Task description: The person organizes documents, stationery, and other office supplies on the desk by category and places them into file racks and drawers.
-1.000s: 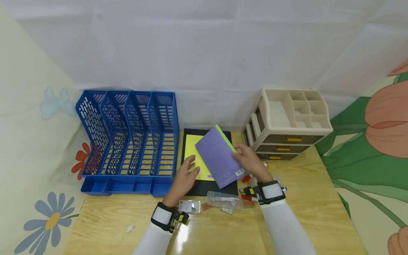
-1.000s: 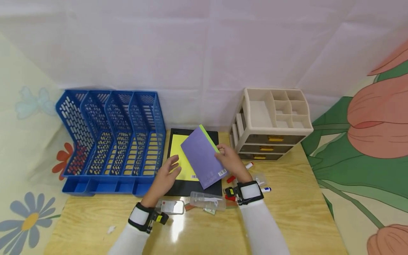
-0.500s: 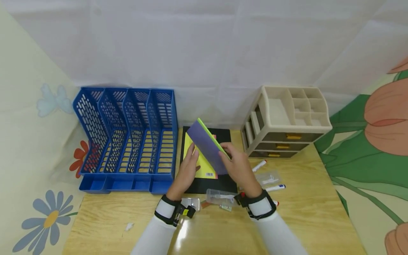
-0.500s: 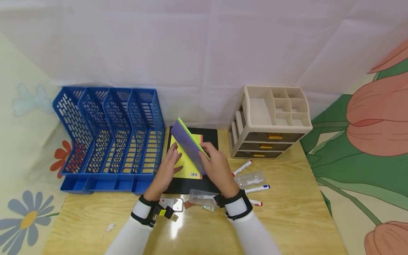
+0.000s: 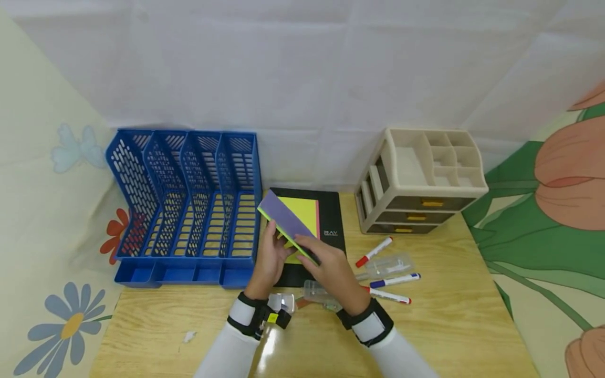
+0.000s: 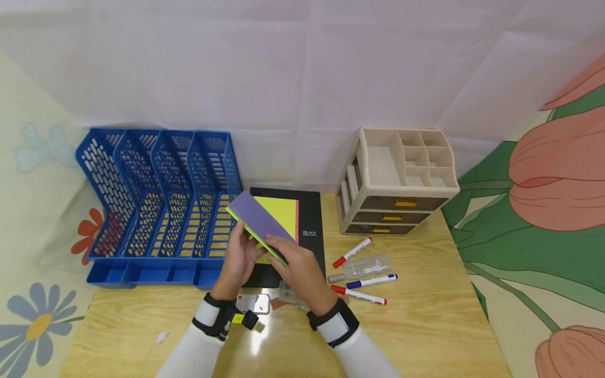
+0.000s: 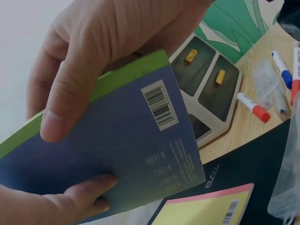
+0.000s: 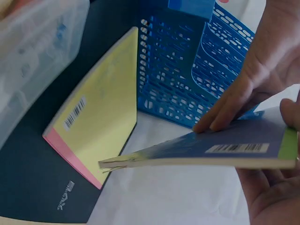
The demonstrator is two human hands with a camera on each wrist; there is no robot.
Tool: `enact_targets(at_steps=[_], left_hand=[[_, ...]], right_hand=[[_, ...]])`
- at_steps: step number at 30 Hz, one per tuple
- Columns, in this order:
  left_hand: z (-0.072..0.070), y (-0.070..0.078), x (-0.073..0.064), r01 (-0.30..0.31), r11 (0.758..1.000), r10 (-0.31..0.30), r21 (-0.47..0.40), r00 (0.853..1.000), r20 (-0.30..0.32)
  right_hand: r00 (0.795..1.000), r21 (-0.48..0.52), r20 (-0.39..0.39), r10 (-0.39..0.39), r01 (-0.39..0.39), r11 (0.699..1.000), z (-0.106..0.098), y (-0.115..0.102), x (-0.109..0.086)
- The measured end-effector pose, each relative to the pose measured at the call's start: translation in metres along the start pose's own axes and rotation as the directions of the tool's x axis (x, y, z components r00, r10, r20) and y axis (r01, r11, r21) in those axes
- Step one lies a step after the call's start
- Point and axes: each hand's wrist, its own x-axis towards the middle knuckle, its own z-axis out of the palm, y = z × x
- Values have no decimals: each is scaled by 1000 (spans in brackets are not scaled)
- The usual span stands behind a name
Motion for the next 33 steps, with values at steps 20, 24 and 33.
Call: enact_targets(at_steps=[20, 24, 33], left_hand=[[-10, 25, -18, -109, 867, 210, 486, 965, -157], [-12, 40, -27, -188, 814, 303, 549, 945, -125], [-16, 71, -45, -276, 737, 419, 617, 903, -96]], right_hand=[[974, -97, 224, -40, 63, 993, -9, 26, -29], [969, -156, 246, -5, 45, 987, -24, 43, -35], [955, -250, 291, 54, 22, 968, -35, 65, -50]])
